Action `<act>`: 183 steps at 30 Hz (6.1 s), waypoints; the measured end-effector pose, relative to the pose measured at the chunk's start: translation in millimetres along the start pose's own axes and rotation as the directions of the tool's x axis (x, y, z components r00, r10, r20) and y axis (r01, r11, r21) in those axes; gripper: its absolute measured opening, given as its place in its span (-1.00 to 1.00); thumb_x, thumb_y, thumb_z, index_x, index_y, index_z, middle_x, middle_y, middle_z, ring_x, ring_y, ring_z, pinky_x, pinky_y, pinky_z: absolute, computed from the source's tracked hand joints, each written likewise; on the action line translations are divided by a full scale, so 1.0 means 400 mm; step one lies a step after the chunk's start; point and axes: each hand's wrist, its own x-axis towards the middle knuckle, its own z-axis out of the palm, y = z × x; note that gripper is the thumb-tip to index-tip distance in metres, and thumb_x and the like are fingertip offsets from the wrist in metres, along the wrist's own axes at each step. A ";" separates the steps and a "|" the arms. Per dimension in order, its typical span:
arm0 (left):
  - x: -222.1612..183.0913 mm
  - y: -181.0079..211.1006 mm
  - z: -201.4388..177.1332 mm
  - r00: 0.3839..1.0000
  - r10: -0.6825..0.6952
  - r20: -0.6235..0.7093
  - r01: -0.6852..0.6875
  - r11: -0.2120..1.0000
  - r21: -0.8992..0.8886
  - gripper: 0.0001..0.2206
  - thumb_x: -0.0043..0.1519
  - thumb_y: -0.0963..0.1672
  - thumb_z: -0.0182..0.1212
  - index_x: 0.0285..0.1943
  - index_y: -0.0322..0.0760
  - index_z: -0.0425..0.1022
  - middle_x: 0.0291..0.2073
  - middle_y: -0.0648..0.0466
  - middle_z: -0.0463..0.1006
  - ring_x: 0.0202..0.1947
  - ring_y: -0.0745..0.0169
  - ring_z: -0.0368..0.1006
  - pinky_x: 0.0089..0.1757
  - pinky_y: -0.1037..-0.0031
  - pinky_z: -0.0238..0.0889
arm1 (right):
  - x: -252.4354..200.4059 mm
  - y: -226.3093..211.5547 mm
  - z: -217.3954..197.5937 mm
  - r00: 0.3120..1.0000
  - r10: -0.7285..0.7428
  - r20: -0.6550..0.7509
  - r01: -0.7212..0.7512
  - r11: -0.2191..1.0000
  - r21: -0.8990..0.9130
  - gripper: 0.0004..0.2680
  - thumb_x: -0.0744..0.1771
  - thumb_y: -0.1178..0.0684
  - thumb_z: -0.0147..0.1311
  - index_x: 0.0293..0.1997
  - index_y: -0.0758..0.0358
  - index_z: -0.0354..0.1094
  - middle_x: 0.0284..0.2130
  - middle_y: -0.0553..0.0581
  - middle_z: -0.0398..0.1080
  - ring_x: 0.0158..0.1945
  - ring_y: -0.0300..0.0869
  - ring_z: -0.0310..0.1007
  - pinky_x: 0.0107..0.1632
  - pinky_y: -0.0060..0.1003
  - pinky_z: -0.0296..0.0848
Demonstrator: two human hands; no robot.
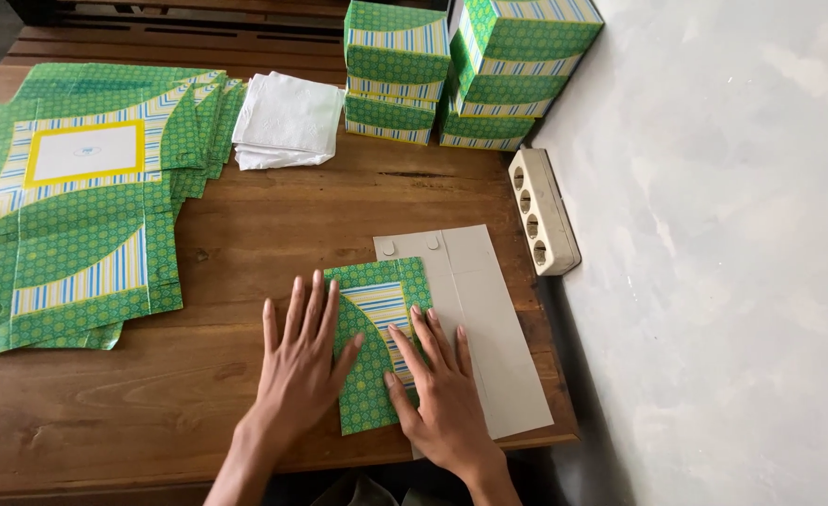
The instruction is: Assembling decorative boxes by folding cardboard frames and wrapping them with patterned paper sleeves.
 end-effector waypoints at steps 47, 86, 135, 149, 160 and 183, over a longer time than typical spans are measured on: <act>-0.027 -0.063 -0.081 0.975 0.220 0.026 -0.177 0.844 -0.506 -0.41 0.11 0.14 0.44 0.30 -0.04 0.55 0.57 -0.17 -0.11 0.55 -0.18 -0.16 0.35 -0.05 -0.24 | 0.005 0.040 -0.005 0.929 0.298 -0.220 -0.276 0.953 0.122 -0.63 0.36 -0.18 -0.04 0.31 0.03 0.32 0.25 0.02 0.42 0.32 -0.10 0.39 0.22 -0.12 0.44; 0.075 -0.074 -0.044 0.859 0.506 0.078 -0.484 0.853 -0.196 -0.33 0.20 0.22 0.25 0.32 -0.24 0.42 0.31 -0.14 0.41 0.35 -0.21 0.27 0.22 -0.04 0.13 | -0.008 0.022 -0.027 0.921 0.307 -0.242 -0.235 0.930 0.284 -0.60 0.37 -0.29 -0.14 0.19 0.10 0.44 0.22 0.04 0.44 0.35 -0.14 0.36 0.30 -0.09 0.34; 0.214 -0.072 -0.003 0.995 0.096 -0.012 -0.093 0.921 -0.379 -0.42 0.17 0.22 0.22 0.17 -0.18 0.49 -0.06 0.03 0.49 -0.03 0.02 0.35 0.02 0.16 0.17 | -0.006 0.041 -0.016 0.977 0.150 -0.152 -0.104 0.956 0.275 -0.72 0.39 -0.05 -0.02 0.20 0.18 0.43 0.34 0.09 0.29 0.49 -0.04 0.10 0.40 -0.01 0.22; 0.207 -0.038 -0.096 0.994 -0.110 0.005 0.045 0.370 -0.928 -0.71 0.18 0.00 0.32 -0.11 -0.25 0.47 -0.20 0.10 0.56 -0.15 0.35 0.49 -0.17 0.54 0.42 | -0.002 0.011 -0.137 0.943 0.255 0.213 -0.319 0.518 0.793 -0.43 0.29 -0.37 -0.01 0.24 0.36 0.39 0.12 0.19 0.53 0.25 -0.08 0.48 0.31 -0.14 0.34; 0.223 -0.101 -0.100 0.987 -0.153 -0.041 -0.040 0.010 -0.999 -0.73 0.32 -0.05 0.11 0.02 -0.34 0.50 -0.18 0.03 0.57 -0.16 0.28 0.47 -0.08 0.44 0.35 | -0.009 -0.093 -0.139 0.968 0.246 0.057 -0.170 0.470 0.866 -0.85 0.36 0.09 0.15 -0.18 0.39 0.55 -0.45 0.02 0.33 -0.40 -0.30 0.22 -0.34 -0.34 0.21; 0.204 -0.169 -0.236 0.920 0.201 0.336 0.206 0.483 -0.851 -0.62 0.24 0.00 0.19 0.20 -0.17 0.50 0.03 0.13 0.66 0.03 0.31 0.59 0.05 0.45 0.50 | -0.045 0.112 -0.063 0.789 0.537 -0.298 -0.312 0.769 0.559 -0.67 0.34 -0.03 0.07 0.20 0.31 0.47 -0.05 0.12 0.63 -0.02 -0.27 0.57 -0.03 -0.37 0.54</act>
